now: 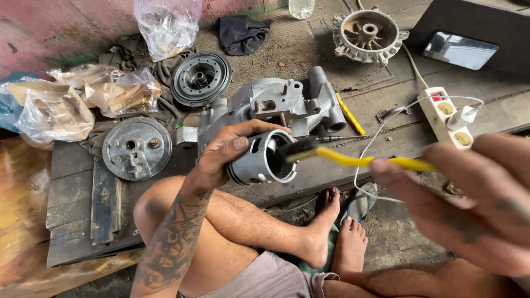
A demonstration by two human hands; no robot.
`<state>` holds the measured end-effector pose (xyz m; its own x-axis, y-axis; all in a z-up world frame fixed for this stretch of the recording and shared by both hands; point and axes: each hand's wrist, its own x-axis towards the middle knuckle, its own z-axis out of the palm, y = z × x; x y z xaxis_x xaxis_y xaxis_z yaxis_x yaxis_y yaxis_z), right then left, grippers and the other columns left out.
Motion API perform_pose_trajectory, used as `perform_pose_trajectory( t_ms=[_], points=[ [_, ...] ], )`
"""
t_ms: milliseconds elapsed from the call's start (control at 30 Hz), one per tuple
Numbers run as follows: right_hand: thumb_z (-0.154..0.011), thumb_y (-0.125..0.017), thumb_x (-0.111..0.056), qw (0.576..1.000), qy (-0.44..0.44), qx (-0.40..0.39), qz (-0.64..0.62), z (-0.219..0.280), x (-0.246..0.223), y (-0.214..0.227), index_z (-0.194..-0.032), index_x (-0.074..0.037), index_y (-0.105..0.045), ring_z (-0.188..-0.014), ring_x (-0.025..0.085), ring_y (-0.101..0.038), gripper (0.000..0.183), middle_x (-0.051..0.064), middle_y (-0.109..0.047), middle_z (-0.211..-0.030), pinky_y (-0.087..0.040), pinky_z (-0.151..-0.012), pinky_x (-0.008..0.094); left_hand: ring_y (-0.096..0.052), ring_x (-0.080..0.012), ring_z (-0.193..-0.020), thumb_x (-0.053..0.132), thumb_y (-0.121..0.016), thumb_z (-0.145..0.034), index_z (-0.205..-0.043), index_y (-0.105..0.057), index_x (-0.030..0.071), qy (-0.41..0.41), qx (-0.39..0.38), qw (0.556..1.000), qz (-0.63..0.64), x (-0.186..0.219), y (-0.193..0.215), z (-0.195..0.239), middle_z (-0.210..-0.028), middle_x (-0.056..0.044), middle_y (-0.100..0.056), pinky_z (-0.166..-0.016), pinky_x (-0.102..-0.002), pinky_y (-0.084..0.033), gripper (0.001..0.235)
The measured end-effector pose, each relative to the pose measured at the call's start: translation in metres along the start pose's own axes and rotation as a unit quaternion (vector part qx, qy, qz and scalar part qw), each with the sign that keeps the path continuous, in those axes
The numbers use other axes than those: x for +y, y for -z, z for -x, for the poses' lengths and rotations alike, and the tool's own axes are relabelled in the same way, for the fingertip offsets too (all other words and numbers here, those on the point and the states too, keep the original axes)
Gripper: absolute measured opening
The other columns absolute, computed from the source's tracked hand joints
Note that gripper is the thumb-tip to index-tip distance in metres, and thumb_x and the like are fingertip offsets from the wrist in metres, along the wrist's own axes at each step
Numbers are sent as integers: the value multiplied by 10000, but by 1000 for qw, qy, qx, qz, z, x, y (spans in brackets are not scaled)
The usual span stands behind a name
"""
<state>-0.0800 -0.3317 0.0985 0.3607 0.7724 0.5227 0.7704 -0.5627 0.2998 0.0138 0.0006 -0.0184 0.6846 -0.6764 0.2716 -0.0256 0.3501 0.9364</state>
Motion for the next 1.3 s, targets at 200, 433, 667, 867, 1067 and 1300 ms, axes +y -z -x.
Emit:
perform_pose_trajectory(
  t_ms=[200, 433, 667, 867, 1067, 1300],
  points=[
    [-969, -899, -197, 996, -19, 82, 43, -28, -24, -44, -855, -143, -775, -772, 153, -580, 176, -6, -735, -995, -409, -754, 363, -653, -249, -1193, 420, -518, -1034, -1359, -585, -36, 45, -56, 997, 6, 0, -25, -6, -1386, -198, -642, -1078, -382, -538, 564],
    [-969, -998, 119, 990, -125, 43, 52, 3, -10, -25, -1111, -172, -917, -878, 294, -549, 334, 130, -695, -1030, -478, -676, 408, -682, -349, -1183, 424, -487, -1047, -1365, -574, -32, 20, -16, 991, 130, -13, -7, -4, -1325, -304, -646, -990, -407, -587, 563],
    [-944, -984, -88, 996, -41, 78, 31, -10, -5, -33, -875, -139, -803, -797, 230, -626, 201, 73, -750, -1009, -436, -746, 434, -682, -378, -1131, 394, -494, -1031, -1402, -528, -20, 83, 33, 979, 183, -31, -8, 0, -1364, -277, -616, -878, -401, -610, 557],
    [-944, -986, -82, 994, -64, 89, 13, -16, -12, -37, -978, -134, -836, -821, 239, -565, 163, 61, -718, -983, -394, -800, 449, -727, -432, -939, 380, -499, -1023, -1385, -542, 10, 140, 61, 944, 291, -37, -7, -4, -1300, -366, -618, -604, -341, -651, 520],
    [-976, -1002, -117, 991, -89, 101, 23, -8, -8, -41, -849, -105, -787, -844, 240, -596, 250, 44, -761, -1021, -379, -941, 444, -741, -327, -850, 396, -413, -1044, -1372, -557, -79, 207, 25, 938, 277, -34, -13, -6, -1224, -313, -675, -634, -327, -613, 595],
    [-876, -765, -157, 999, -1, 46, -3, -23, -20, -58, -1197, -198, -765, -1010, 219, -599, 324, 22, -648, -1162, -390, -891, 449, -659, -167, -675, 438, -391, -1109, -1269, -612, -50, 222, 20, 927, 302, -37, -21, -14, -1089, -179, -688, -477, -264, -566, 559]
  ],
)
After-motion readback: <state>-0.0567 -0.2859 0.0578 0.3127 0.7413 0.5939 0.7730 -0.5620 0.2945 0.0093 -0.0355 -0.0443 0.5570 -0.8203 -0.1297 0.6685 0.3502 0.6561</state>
